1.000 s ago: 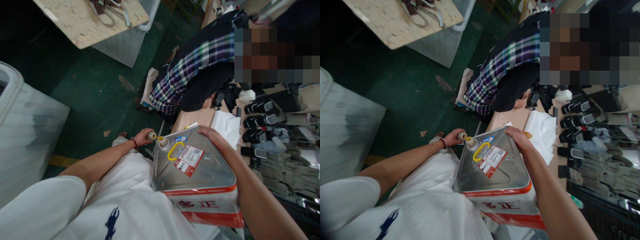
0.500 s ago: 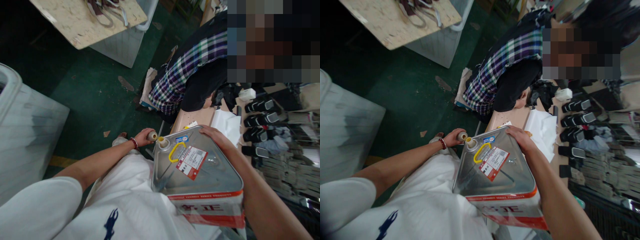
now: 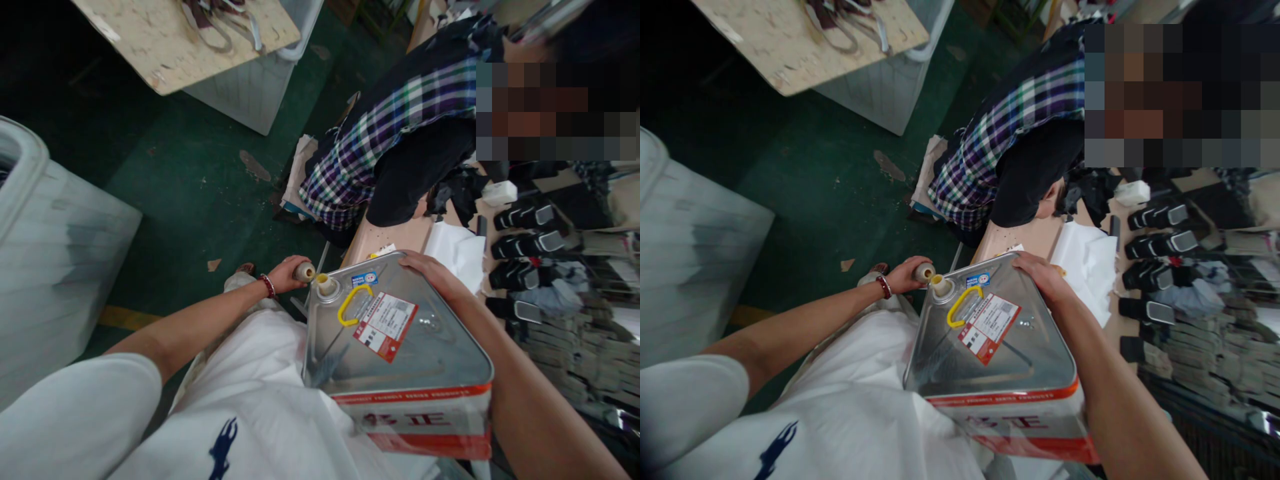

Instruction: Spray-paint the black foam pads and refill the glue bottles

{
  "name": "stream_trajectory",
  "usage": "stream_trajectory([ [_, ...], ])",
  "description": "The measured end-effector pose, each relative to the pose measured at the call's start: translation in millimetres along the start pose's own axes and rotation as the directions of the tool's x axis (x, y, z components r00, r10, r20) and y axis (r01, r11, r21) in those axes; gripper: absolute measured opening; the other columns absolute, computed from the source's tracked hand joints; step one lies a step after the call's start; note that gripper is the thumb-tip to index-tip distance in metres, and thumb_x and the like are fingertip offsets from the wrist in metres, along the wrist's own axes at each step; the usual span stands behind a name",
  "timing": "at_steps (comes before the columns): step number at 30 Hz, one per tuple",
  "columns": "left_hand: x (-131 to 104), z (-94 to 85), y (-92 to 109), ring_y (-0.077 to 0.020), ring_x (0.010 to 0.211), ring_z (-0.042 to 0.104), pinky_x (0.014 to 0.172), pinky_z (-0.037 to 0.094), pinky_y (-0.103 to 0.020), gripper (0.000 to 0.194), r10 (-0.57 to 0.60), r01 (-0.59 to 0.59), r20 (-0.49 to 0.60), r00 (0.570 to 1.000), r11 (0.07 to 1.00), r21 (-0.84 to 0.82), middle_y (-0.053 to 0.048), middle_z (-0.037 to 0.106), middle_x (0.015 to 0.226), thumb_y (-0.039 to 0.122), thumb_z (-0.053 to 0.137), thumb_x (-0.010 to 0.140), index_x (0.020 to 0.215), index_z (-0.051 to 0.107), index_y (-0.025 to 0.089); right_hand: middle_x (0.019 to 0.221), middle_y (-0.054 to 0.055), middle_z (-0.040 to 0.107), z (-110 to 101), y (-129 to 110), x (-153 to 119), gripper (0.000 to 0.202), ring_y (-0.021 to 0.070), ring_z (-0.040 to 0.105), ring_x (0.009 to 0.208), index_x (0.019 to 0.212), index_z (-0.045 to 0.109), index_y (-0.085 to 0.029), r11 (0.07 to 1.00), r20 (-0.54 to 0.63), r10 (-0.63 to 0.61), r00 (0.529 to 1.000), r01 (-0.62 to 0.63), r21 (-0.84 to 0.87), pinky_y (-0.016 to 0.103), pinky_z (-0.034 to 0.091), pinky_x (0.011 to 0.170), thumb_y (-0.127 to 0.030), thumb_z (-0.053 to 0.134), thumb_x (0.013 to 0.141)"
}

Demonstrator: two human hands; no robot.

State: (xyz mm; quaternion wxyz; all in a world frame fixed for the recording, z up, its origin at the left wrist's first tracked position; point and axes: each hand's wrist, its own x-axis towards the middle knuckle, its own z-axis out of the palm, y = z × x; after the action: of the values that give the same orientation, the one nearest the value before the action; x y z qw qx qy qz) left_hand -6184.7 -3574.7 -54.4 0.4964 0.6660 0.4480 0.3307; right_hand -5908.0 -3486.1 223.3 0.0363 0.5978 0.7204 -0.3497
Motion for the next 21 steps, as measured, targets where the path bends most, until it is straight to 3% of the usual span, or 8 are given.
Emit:
stream_trajectory([
  [5, -1.3, 2.0, -0.8, -0.0273, 0.119, 0.051, 0.106, 0.038, -0.041, 0.067, 0.001, -0.001, -0.017, 1.0, 1.0, 0.0, -0.009, 0.058, 0.126, 0.031, 0.079, 0.063, 0.124, 0.053, 0.019, 0.097, 0.003, 0.069, 0.9, 15.6, 9.2, 0.018, 0.0305, 0.06, 0.105, 0.073, 0.06, -0.029, 0.997, 0.05, -0.067, 0.997, 0.069, -0.032, 0.043, 0.045, 0.097, -0.039, 0.047, 0.078],
  [13, -5.7, 4.1, -6.0, -0.0271, 0.119, 0.052, 0.105, 0.038, -0.041, 0.067, -0.012, 0.012, -0.028, 1.0, 1.0, -0.003, -0.008, 0.058, 0.126, 0.03, 0.078, 0.063, 0.125, 0.053, 0.021, 0.089, 0.003, 0.069, 0.7, 11.7, 12.5, 0.01, 0.0333, 0.06, 0.102, 0.069, 0.06, -0.031, 0.99, 0.074, -0.1, 0.992, 0.107, -0.094, 0.045, 0.047, 0.095, -0.039, 0.054, 0.068],
  [21, -8.3, 4.9, -7.7, -0.0267, 0.118, 0.052, 0.105, 0.038, -0.041, 0.068, 0.0, -0.001, -0.036, 0.999, 1.0, -0.025, -0.008, 0.058, 0.125, 0.029, 0.08, 0.062, 0.124, 0.053, 0.021, 0.09, 0.004, 0.068, 5.3, 18.3, 17.2, 0.021, 0.0325, 0.06, 0.106, 0.071, 0.059, -0.029, 0.991, 0.081, -0.106, 0.991, 0.112, -0.075, 0.044, 0.046, 0.097, -0.042, 0.046, 0.08],
])
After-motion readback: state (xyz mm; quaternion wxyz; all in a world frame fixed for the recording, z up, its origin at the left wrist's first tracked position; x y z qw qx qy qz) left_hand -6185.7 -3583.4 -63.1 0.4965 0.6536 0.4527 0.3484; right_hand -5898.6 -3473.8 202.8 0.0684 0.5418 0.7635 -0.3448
